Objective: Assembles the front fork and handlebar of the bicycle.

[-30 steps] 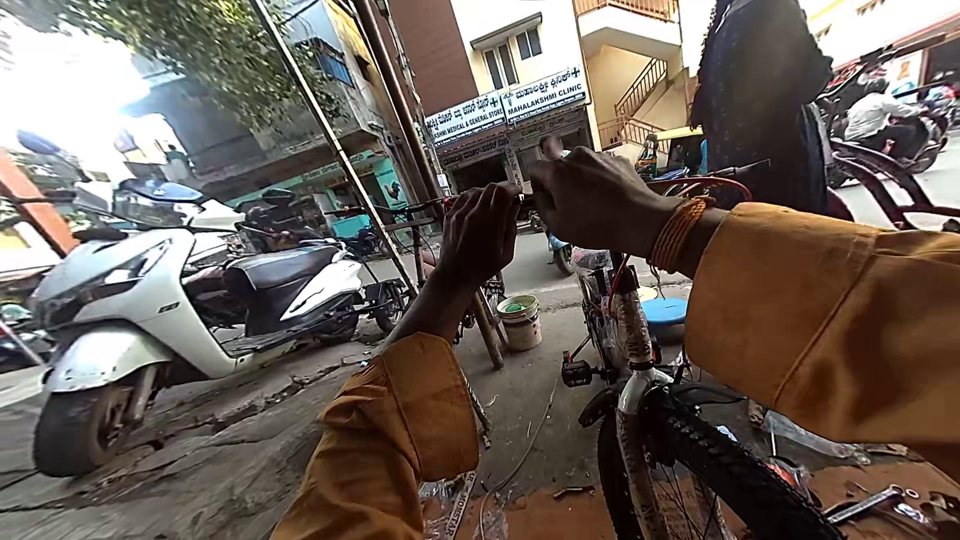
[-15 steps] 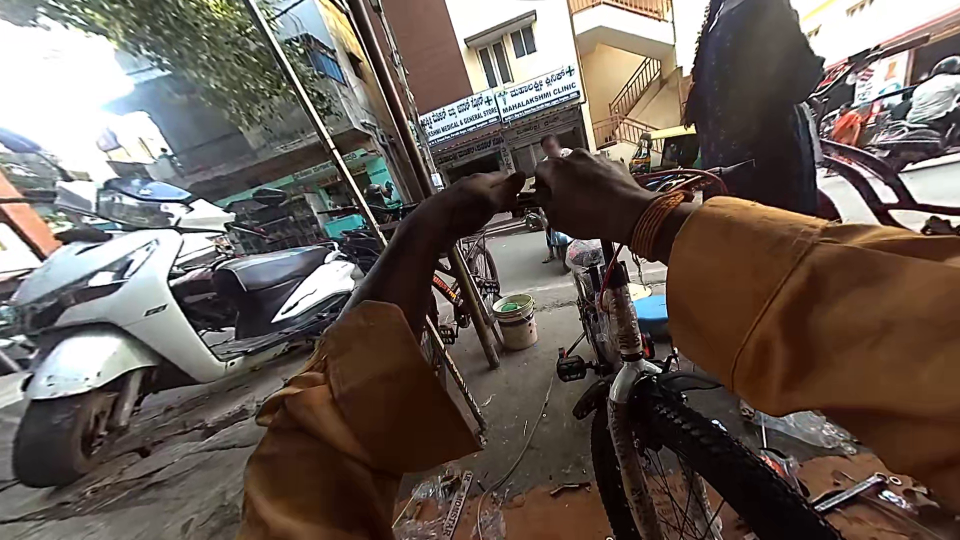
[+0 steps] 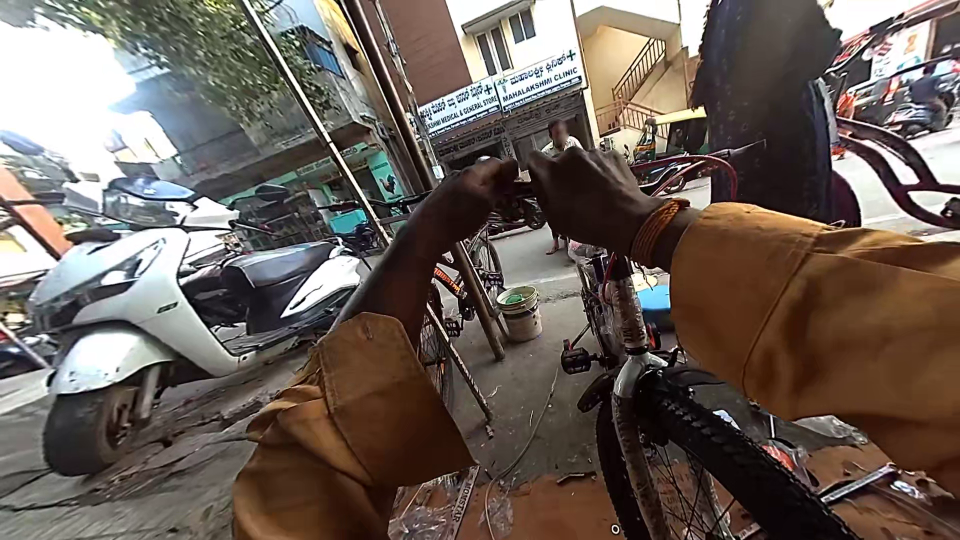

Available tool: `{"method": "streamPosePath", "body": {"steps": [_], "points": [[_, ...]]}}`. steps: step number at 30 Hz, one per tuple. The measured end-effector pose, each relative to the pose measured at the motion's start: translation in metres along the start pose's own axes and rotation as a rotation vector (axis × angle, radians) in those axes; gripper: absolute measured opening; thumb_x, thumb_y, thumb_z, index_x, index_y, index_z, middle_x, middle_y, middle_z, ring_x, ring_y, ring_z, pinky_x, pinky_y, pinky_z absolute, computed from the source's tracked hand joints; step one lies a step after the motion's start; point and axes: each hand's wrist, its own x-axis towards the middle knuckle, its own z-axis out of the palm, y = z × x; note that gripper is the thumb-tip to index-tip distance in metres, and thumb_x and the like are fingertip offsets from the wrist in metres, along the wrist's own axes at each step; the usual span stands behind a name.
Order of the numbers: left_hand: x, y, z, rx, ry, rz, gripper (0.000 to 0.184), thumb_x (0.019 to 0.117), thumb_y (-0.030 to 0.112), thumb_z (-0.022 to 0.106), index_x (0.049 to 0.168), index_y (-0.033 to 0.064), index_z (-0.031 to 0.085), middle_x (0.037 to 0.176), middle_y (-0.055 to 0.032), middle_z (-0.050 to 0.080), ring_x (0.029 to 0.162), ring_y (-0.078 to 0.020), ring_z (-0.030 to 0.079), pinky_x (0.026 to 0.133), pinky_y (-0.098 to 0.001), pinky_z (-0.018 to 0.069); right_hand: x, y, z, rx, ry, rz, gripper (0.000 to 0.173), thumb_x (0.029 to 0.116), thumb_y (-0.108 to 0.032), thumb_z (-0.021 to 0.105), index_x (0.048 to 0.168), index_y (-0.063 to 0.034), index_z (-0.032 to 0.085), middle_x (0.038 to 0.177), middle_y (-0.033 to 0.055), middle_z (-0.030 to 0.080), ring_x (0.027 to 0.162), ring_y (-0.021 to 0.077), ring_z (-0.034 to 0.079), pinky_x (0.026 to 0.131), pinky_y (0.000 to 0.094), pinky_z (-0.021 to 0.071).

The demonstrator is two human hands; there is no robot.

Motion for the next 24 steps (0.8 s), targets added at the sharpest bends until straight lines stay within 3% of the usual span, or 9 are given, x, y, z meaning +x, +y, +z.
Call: {"method": "streamPosePath", "body": {"steps": [2, 6, 9, 12, 15, 17, 20, 24], "points": [[-0.007, 0.01, -0.007, -0.073, -0.071, -0.033, 0.059, 0.1088, 0.054, 0.023, 0.139, 0.018, 0.058, 0.136, -0.0021, 0.062, 0.128, -0.012, 0.056, 0.111, -0.0418, 0.0435, 0.001, 0.001, -0.002, 0.032, -0.016, 0.012, 0.017, 0.1002, -0.022, 0.05, 0.106, -0.0107, 0.061, 0.086, 0.0141, 0.065, 0.082, 0.0374, 0.068, 0.062, 0.0554, 0.0485], [-0.003, 0.012, -0.011, -0.046, -0.136, -0.023, 0.041, 0.1102, 0.039, 0.039, 0.137, 0.0142, 0.058, 0.132, -0.0043, 0.064, 0.123, -0.011, 0.06, 0.108, -0.0362, 0.0471, -0.001, 0.005, -0.005, 0.021, -0.026, 0.006, 0.019, 0.1029, -0.023, 0.048, 0.108, -0.0104, 0.061, 0.091, 0.0149, 0.066, 0.086, 0.0384, 0.068, 0.063, 0.0564, 0.0498], [-0.003, 0.013, -0.006, 0.145, -0.072, -0.012, 0.04, 0.1098, 0.043, 0.038, 0.137, 0.0214, 0.06, 0.129, -0.0025, 0.067, 0.121, -0.0138, 0.062, 0.107, -0.0451, 0.047, -0.004, 0.003, -0.004, -0.001, -0.022, 0.034, 0.021, 0.1028, -0.025, 0.047, 0.109, -0.0095, 0.061, 0.089, 0.0154, 0.065, 0.083, 0.0383, 0.068, 0.062, 0.055, 0.05], [-0.004, 0.023, -0.003, 0.324, -0.063, -0.031, 0.043, 0.11, 0.046, 0.034, 0.144, 0.0283, 0.052, 0.132, -0.0048, 0.066, 0.124, -0.0253, 0.061, 0.106, -0.0569, 0.0436, -0.006, 0.004, -0.004, 0.007, -0.019, 0.077, 0.021, 0.101, -0.026, 0.05, 0.107, -0.009, 0.06, 0.087, 0.0148, 0.065, 0.082, 0.0377, 0.068, 0.061, 0.0547, 0.0499], [-0.005, 0.042, -0.014, 0.458, -0.121, -0.072, 0.046, 0.1095, 0.047, 0.036, 0.146, 0.0229, 0.051, 0.121, -0.014, 0.069, 0.114, -0.0356, 0.065, 0.096, -0.0636, 0.0464, -0.003, 0.01, -0.005, 0.078, -0.063, 0.148, 0.023, 0.1014, -0.03, 0.052, 0.102, -0.0093, 0.061, 0.092, 0.0152, 0.066, 0.088, 0.0377, 0.068, 0.064, 0.0572, 0.0512], [-0.001, 0.059, -0.027, 0.572, -0.176, -0.12, 0.052, 0.1078, 0.052, 0.037, 0.129, 0.0131, 0.064, 0.114, -0.0181, 0.069, 0.11, -0.0381, 0.064, 0.093, -0.0664, 0.0455, 0.0, 0.018, -0.004, 0.096, -0.094, 0.18, 0.023, 0.1022, -0.03, 0.051, 0.1, -0.0097, 0.061, 0.094, 0.0151, 0.066, 0.091, 0.0374, 0.068, 0.066, 0.0582, 0.0514], [0.001, 0.063, -0.044, 0.663, -0.189, -0.196, 0.059, 0.104, 0.059, 0.041, 0.108, 0.0082, 0.071, 0.103, -0.0217, 0.068, 0.102, -0.0409, 0.064, 0.086, -0.0689, 0.0446, 0.005, 0.033, 0.003, 0.157, -0.101, 0.136, 0.026, 0.1057, -0.032, 0.049, 0.104, -0.013, 0.065, 0.097, 0.0126, 0.068, 0.095, 0.0355, 0.068, 0.071, 0.0597, 0.0514], [-0.01, 0.031, -0.037, 0.523, -0.17, -0.175, 0.053, 0.1067, 0.054, 0.039, 0.105, 0.0144, 0.074, 0.095, -0.0132, 0.07, 0.092, -0.032, 0.066, 0.081, -0.0633, 0.0469, 0.005, 0.055, 0.014, 0.182, -0.078, -0.042, 0.025, 0.1074, -0.03, 0.047, 0.107, -0.0145, 0.067, 0.094, 0.0091, 0.068, 0.095, 0.0312, 0.067, 0.078, 0.0573, 0.0512]]}}
